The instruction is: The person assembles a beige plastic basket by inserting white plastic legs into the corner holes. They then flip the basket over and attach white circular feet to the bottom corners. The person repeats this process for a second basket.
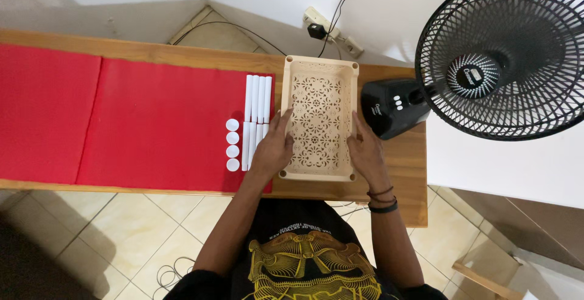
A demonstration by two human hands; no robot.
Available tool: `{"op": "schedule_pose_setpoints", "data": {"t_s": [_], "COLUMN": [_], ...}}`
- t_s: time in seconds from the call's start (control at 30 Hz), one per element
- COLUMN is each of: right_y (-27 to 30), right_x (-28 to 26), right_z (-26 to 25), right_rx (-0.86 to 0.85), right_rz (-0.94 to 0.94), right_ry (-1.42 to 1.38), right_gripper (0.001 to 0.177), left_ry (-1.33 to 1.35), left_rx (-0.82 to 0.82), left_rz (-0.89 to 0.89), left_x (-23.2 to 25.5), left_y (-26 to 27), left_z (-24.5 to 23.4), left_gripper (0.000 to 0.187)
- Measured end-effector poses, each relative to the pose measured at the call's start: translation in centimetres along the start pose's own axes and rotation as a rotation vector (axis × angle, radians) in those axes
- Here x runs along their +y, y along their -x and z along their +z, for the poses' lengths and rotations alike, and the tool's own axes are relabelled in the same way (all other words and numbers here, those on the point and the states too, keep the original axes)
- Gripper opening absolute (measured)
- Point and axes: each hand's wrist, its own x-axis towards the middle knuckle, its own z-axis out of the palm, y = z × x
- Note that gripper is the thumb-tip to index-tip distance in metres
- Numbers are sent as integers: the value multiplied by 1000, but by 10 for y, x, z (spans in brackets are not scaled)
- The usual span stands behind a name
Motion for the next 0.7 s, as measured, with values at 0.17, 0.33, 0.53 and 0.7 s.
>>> {"op": "schedule_pose_setpoints", "data": {"t_s": [0.17,0.33,0.53,0.7], "right_y": [1,3,2,5], "right_x": [-2,4,12,2], "right_z": [1,3,4,1], "right_rx": [27,35,43,70], "right_rz": [-27,-33,-87,-140], "right_ry": [26,63,107,254], "right_gripper": [61,61,62,64], "left_ry": [-55,-60,-139,-251], "left_rx": [38,16,104,89], "left_rz": [37,43,141,175], "left_x": [0,2,6,13], "left_y": [1,1,1,-5], "left_z": [2,2,0,-4], "left_gripper": [66,68,63,65]}}
